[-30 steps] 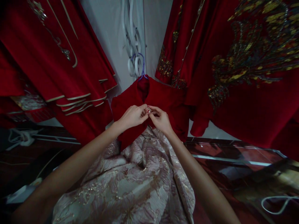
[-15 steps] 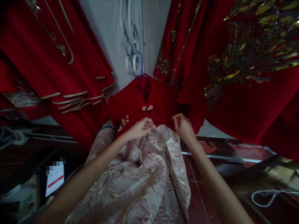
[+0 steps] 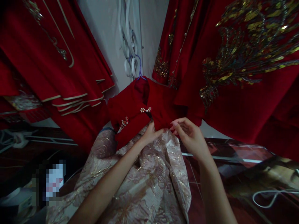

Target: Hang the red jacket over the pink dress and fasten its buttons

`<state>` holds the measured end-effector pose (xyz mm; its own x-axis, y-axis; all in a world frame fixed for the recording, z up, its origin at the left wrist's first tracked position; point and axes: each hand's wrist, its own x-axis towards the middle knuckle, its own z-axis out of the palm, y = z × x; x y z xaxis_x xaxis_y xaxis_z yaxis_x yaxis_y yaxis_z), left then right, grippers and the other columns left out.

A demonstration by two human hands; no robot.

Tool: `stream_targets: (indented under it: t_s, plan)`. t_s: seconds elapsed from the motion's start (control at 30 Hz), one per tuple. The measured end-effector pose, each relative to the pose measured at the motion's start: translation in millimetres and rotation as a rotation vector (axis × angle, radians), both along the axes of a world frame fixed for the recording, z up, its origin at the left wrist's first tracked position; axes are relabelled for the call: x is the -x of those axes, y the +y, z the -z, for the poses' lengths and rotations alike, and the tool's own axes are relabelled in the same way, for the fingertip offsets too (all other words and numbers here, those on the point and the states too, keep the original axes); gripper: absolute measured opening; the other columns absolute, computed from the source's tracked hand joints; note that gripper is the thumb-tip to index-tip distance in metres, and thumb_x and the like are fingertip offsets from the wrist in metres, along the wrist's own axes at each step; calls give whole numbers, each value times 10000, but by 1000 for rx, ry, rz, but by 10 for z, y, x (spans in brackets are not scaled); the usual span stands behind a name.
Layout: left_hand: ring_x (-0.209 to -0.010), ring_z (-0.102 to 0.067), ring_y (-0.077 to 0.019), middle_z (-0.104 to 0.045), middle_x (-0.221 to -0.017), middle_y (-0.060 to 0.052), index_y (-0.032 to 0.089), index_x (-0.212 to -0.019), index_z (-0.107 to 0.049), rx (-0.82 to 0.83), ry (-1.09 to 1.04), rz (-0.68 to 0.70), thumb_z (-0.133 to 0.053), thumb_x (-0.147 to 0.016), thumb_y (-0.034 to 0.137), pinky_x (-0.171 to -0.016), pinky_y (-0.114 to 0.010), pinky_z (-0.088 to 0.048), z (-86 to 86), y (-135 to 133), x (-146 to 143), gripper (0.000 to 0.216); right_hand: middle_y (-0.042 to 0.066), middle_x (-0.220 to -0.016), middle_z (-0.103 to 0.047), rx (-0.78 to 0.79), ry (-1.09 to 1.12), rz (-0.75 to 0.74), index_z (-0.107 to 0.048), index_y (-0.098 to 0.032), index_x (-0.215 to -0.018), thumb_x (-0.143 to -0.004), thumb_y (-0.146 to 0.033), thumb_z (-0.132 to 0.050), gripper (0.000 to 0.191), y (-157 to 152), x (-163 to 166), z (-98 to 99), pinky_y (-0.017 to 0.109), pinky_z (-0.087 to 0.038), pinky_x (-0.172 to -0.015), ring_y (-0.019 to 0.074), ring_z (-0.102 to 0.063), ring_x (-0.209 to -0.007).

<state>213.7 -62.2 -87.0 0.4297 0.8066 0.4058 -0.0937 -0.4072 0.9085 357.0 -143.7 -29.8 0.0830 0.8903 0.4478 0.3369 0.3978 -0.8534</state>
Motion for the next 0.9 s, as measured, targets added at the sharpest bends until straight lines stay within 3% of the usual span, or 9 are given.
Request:
stream_targets:
  t_s: [0.07, 0.23, 0.33, 0.4, 0.5, 0.6, 0.77, 0.9]
  plan:
    - [-766, -583, -149, -636, -788, -35, 148, -763, -576, -12, 90, 101, -567, -777, 244, -762, -307, -494, -150, -48, -23, 97, 29, -750, -635, -5, 0, 13, -589, -192, -880, -815, -409, -588, 226, -11, -28, -50, 237, -508, -617, 113, -592, -646]
    - [-802, -612, -157, -609, -752, -26, 152, -713, -568, -27, 100, 218, -469, -849, 269, -760, -318, -527, -713, -206, 17, 205, 23, -756, -630, -95, 23, 122, -603, -228, -875, -812, -408, -588, 192, -68, -23, -289, 258, -513, -628, 120, -591, -647]
    - [-682, -639, -158, -583, -738, -34, 131, -806, -566, 155, 18, 156, -499, -839, 359, -611, -294, -548, -991, -345, 221, 240, 22, -784, -628, -140, 27, 194, -609, -249, -880, -815, -393, -588, 160, -130, 23, -339, 252, -503, -589, 119, -578, -632]
    - [-610, -633, -131, -576, -769, -27, 129, -914, -550, 218, -110, 52, -526, -819, 389, -542, -254, -538, -1084, -402, 396, 278, 18, -758, -614, -137, 36, 230, -607, -247, -883, -826, -387, -576, 154, -158, 50, -312, 246, -495, -550, 116, -566, -602]
    - [-560, -616, -82, -568, -790, -1, 156, -1013, -523, 223, -353, -145, -528, -808, 417, -490, -192, -513, -1094, -387, 619, 332, 23, -767, -603, -120, 47, 199, -584, -230, -934, -818, -399, -582, 204, -152, 91, -232, 256, -520, -569, 131, -592, -649]
    - [-549, -613, -63, -579, -779, 12, 175, -1022, -530, 229, -483, -260, -535, -801, 434, -460, -159, -490, -1022, -309, 749, 340, 65, -981, -611, -120, -40, 86, -511, -237, -1126, -742, -416, -666, 452, -110, 163, -158, 315, -556, -706, 182, -617, -875]
    - [-489, -587, -59, -627, -743, 12, 193, -984, -567, 265, -443, -258, -579, -771, 444, -364, -154, -410, -938, -305, 891, 329, 104, -1396, -373, -172, -275, 38, -248, -271, -1407, -633, -379, -755, 932, -3, 344, -49, 466, -424, -998, 286, -402, -1266]
    - [-326, -429, -6, -605, -629, 32, 176, -898, -589, 350, -390, -214, -591, -757, 447, -280, -145, -275, -921, -306, 1046, 306, 108, -1460, -278, -178, -355, 57, -107, -257, -1459, -707, -178, -627, 917, 173, 357, 134, 475, -365, -1042, 276, -400, -1274]
